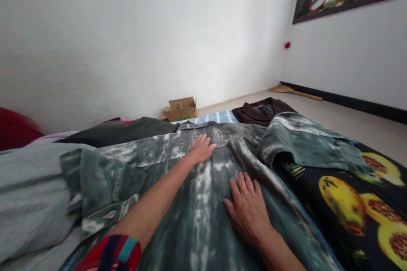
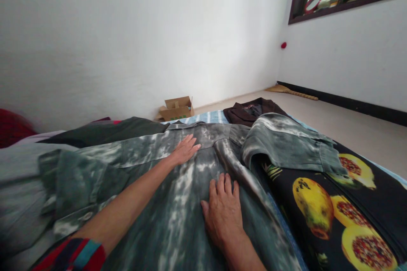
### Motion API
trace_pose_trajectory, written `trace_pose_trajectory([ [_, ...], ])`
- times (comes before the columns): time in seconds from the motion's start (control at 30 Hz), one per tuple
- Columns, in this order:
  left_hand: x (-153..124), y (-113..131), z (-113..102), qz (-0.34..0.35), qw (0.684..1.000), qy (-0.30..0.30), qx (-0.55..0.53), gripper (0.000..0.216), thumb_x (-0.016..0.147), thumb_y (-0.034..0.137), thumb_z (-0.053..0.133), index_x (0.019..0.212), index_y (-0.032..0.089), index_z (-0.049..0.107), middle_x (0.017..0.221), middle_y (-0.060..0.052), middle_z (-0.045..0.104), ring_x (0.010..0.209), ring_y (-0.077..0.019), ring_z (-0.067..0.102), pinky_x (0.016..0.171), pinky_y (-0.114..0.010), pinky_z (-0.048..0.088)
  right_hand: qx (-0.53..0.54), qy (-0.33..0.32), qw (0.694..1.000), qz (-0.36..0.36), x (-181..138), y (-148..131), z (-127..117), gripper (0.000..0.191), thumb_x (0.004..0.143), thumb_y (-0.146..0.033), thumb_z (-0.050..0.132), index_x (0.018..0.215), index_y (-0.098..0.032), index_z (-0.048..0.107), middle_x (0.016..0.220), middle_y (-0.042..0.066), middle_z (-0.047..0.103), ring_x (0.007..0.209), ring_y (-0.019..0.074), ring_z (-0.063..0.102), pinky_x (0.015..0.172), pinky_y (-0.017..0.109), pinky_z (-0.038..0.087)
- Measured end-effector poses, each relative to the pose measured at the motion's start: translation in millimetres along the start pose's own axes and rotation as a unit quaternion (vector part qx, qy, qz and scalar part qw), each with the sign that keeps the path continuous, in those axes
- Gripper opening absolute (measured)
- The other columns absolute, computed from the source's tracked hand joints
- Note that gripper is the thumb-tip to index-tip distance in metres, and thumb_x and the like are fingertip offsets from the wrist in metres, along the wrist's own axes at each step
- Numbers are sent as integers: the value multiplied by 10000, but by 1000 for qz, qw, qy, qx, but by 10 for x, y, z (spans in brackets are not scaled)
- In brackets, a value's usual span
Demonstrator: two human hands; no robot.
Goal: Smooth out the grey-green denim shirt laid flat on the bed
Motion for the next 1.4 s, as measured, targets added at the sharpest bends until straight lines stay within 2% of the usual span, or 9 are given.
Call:
trace_pose_trajectory([
  [0.13,-479,-34,154,-14,999,-33,5,681,942,553,196,1437,98,309,1562,-170,162,1444,-275,121,1139,-459,180,-9,7,1000,-7,-10,-2,-21,566,925,-421,389,1404,-125,445,1485,200,347,1385,362,258,1098,547,177],
  [0.23,-677,-29,301,-30,998,-53,0,759,923,596,172,1478,80,224,1574,-153,101,1452,-260,49,1155,-461,129,-14,7,1000,-9,-20,4,-27,568,926,-426,390,1402,-122,446,1482,196,355,1384,360,262,1097,539,184],
  [0.37,-739,-23,361,-41,998,-42,1,761,915,614,169,1495,121,205,1582,-112,84,1455,-238,16,1161,-467,103,-21,4,1000,-10,-36,12,-24,561,929,-428,386,1394,-121,456,1478,190,364,1382,353,268,1096,529,192],
  [0.53,-744,41,286,-37,999,-32,16,741,919,596,204,1479,113,256,1577,-121,112,1455,-245,38,1160,-469,111,-28,8,1000,-12,-44,16,-18,556,927,-429,396,1388,-126,461,1475,185,369,1381,355,268,1093,527,194],
  [0.73,-1023,152,335,-73,995,-64,-16,791,918,608,195,1485,55,201,1575,-157,42,1452,-271,11,1153,-470,133,-37,15,999,-15,-42,24,-5,560,925,-439,393,1385,-126,460,1470,186,374,1373,355,277,1088,519,200],
  [0.87,-1148,198,379,-78,996,-44,-20,798,915,624,212,1485,65,203,1577,-148,35,1452,-264,4,1154,-456,132,-40,14,999,-18,-41,23,-13,554,925,-441,391,1376,-127,463,1465,188,379,1371,355,278,1083,519,205],
  [1.03,-1134,226,349,-73,997,-15,-16,777,916,622,237,1471,79,252,1573,-155,95,1452,-270,48,1152,-456,151,-47,11,999,-17,-56,34,-20,562,926,-452,383,1378,-125,455,1466,185,375,1374,350,269,1081,513,208],
  [1.27,-1384,396,363,-79,996,-41,-17,762,930,579,248,1478,50,234,1567,-161,114,1452,-262,48,1164,-450,125,-51,9,999,-17,-60,54,-5,570,927,-468,372,1378,-129,455,1467,177,377,1374,342,272,1080,504,214],
  [1.4,-1511,478,378,-75,997,-29,-11,778,931,592,229,1478,39,231,1570,-158,97,1452,-263,43,1167,-444,126,-59,9,998,-20,-51,61,4,569,929,-464,366,1382,-130,446,1470,176,371,1377,335,264,1077,499,213],
])
Point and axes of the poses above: each hand's wrist, its own x-axis towards the middle knuckle, its own z-axis out of the palm, y = z × x, the point moved 8 cm from there along x, towards the middle knuckle
